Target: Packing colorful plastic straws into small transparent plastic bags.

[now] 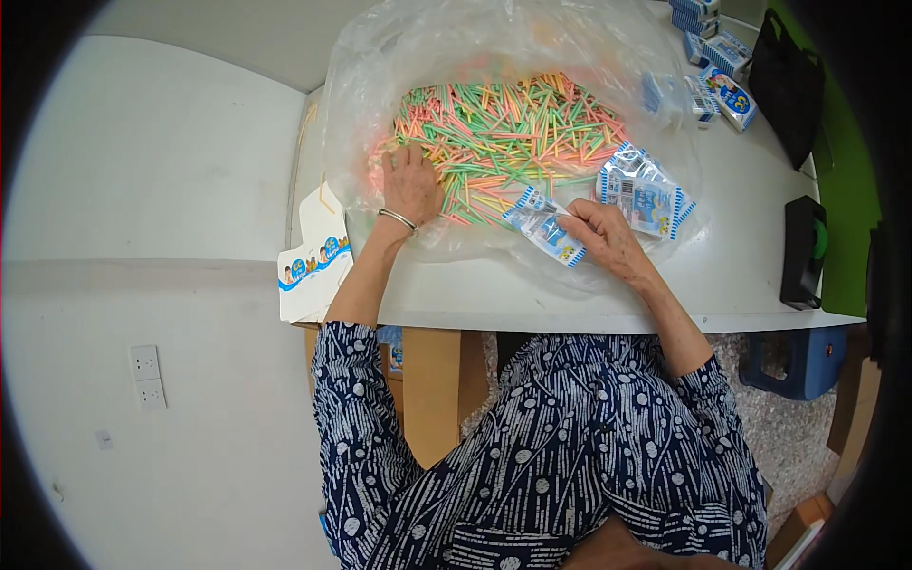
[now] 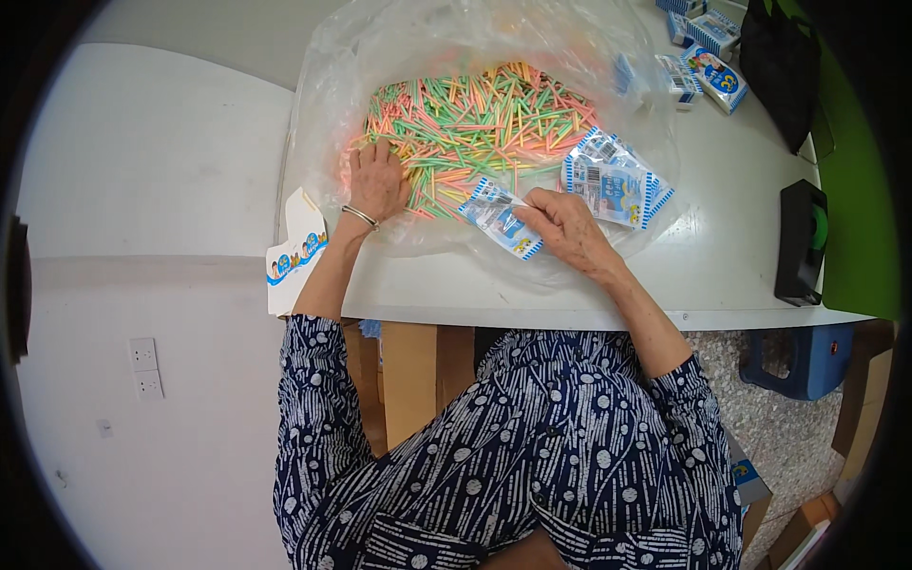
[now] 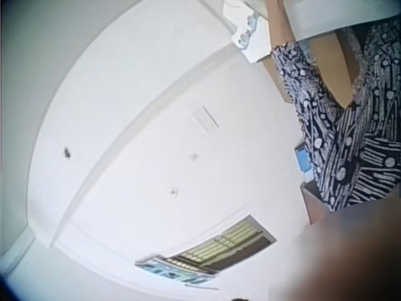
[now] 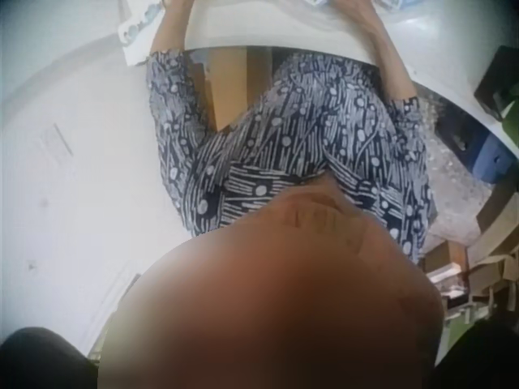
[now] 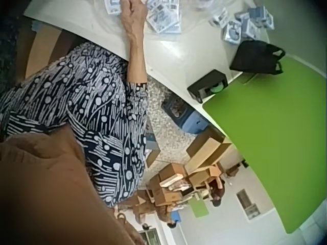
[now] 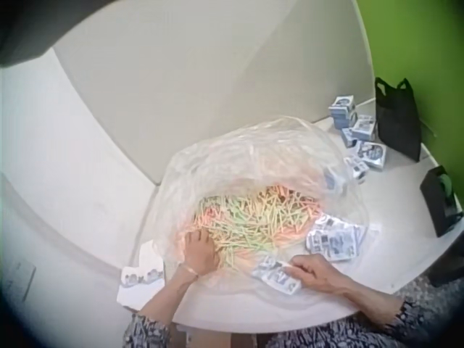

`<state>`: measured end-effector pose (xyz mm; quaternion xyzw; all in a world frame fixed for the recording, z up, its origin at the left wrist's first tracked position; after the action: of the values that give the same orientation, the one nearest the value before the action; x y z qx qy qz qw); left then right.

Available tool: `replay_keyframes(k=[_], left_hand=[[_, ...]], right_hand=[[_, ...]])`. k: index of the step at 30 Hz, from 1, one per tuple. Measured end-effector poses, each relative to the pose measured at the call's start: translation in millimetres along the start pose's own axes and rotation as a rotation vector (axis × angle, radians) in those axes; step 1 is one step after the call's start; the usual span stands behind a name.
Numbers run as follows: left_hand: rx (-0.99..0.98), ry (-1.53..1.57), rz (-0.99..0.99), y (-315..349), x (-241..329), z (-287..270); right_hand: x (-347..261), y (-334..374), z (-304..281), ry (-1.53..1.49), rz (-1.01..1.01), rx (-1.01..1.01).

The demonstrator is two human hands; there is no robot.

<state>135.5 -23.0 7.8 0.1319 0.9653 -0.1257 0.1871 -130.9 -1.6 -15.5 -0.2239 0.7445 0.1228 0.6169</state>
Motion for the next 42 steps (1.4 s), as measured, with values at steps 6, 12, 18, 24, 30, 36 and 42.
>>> replay_keyframes(k=[6,12,18,24,30,36,42], left_hand=[[0.095,-0.110,-0.049,2,-3,11],[0.128,0.131,-0.315,8,-30,15],[0.145,1.095,-0.361,-26,-21,-18],[-0.380,2.007,-0.587,-30,49,-36],[-0.599,2.372,-0.467,-29,86,-24],[-0.579,2.565,-0.533,-34,98,-23],[-0.479,2.342,-0.700,-32,90,13]], right_hand=[[6,-1,0,-0.027,0.041,-0.016],[-7,-3,-5,-0.305,0.062,0.168],[6,-38,24,-0.886,0.161,0.330],[8,-88,23,-1.053,0.221,0.334],[-6,-121,35,-1.216,0.278,0.255],[-2,-119,44,-1.122,0.258,0.128],[-7,-119,52,-0.869,0.326,0.212]])
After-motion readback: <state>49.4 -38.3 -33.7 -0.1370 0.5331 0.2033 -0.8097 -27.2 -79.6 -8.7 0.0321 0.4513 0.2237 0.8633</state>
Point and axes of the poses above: each hand's wrist, its own y-axis away from the middle knuckle, its own z-axis out of the palm, x = y × z, the point moved 7 cm from there along -y, towards the middle knuckle, and after that the axes turned 5 degrees about x, right-handed, at the moved point
